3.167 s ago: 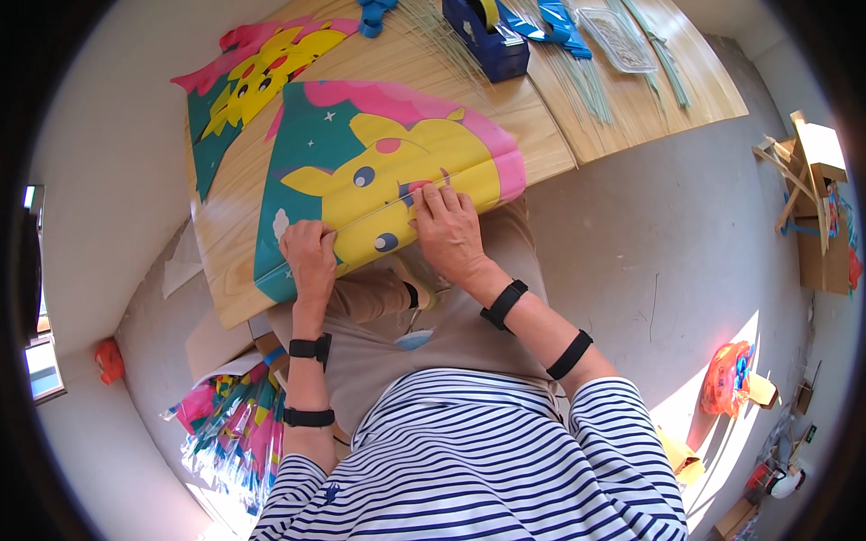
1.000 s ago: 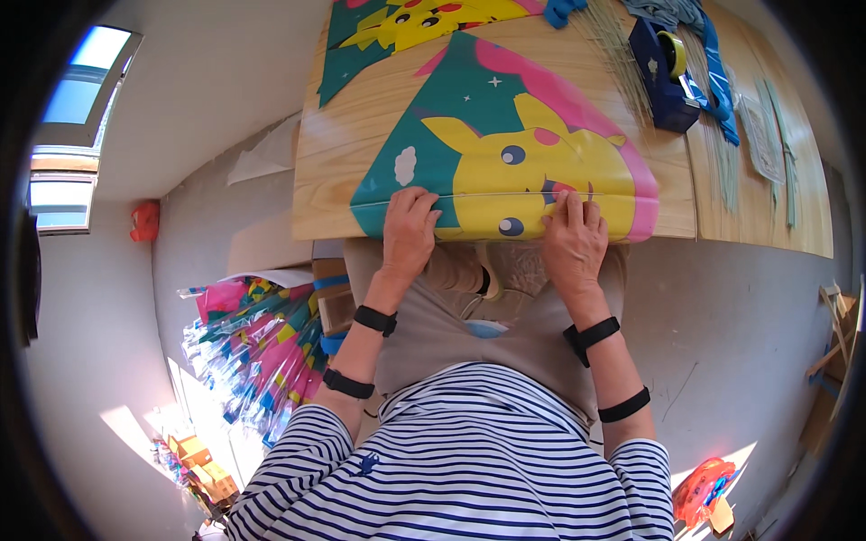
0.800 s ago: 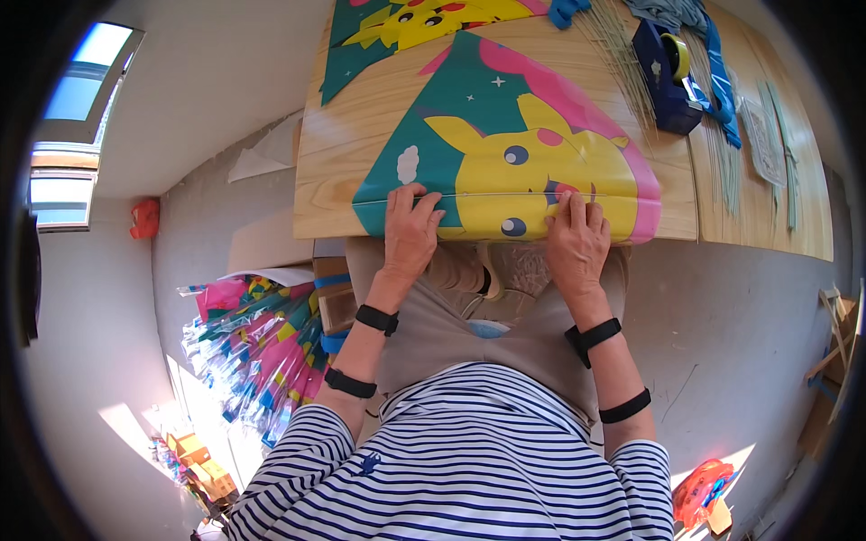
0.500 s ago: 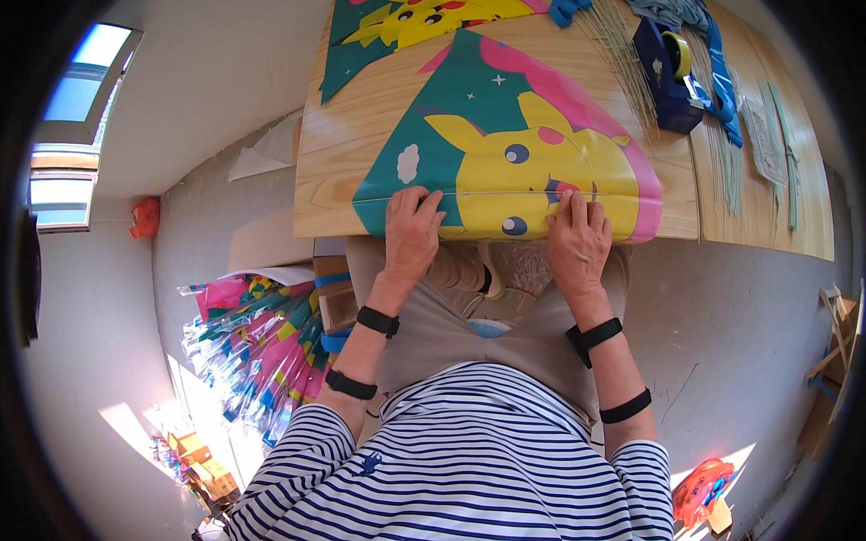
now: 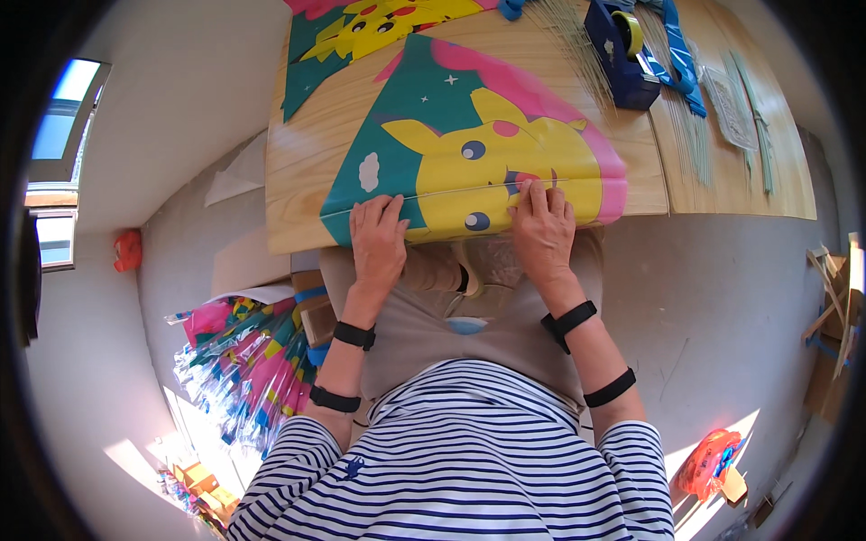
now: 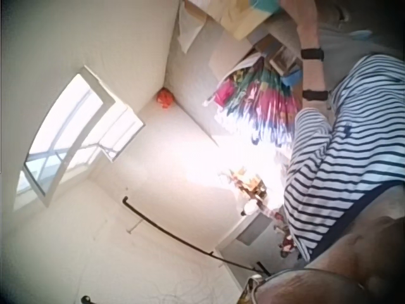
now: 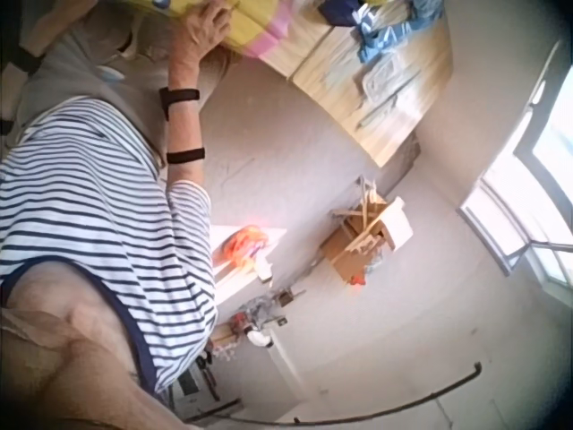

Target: The recorder is assembling Pikachu-themed kites by folding and taping the plastic skins onto bamboo frames.

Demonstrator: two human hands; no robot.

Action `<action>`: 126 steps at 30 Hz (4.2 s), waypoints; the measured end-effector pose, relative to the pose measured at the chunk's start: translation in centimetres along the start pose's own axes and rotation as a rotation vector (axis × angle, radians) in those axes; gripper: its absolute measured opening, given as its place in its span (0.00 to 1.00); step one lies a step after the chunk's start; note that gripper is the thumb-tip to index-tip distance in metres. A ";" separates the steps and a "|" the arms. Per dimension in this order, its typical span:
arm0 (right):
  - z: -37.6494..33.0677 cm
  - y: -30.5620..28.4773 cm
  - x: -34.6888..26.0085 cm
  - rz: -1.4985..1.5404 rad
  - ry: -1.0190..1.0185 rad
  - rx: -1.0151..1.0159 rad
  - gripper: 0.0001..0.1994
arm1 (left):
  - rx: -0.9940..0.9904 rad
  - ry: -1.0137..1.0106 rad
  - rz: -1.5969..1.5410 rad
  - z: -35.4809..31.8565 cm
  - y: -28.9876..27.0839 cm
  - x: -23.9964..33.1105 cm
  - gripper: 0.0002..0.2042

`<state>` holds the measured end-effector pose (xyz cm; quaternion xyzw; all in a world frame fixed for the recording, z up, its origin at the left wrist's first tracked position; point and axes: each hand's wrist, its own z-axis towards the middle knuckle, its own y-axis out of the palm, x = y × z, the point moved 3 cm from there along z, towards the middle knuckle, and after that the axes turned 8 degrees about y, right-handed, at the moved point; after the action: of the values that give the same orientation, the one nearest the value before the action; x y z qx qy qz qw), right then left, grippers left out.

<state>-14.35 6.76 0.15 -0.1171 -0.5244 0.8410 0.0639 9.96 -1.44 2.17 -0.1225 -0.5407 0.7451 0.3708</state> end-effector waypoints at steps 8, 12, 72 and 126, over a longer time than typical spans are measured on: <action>0.1 -0.3 0.2 0.057 0.033 0.013 0.25 | -0.089 0.230 -0.197 3.2 2.4 5.7 0.23; 0.0 -0.3 0.2 0.092 0.046 -0.033 0.26 | -0.209 0.252 -0.208 3.3 4.6 6.9 0.27; -0.9 0.0 2.2 0.215 -0.027 -0.134 0.35 | -0.309 0.283 -0.203 5.9 5.4 8.8 0.28; 3.7 1.5 4.4 0.224 -0.211 -0.248 0.33 | -0.238 0.277 -0.130 3.1 5.0 8.6 0.37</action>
<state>-19.51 3.84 -0.22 -0.0928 -0.6115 0.7793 -0.1007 0.08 1.54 0.76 -0.2315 -0.5755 0.6266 0.4718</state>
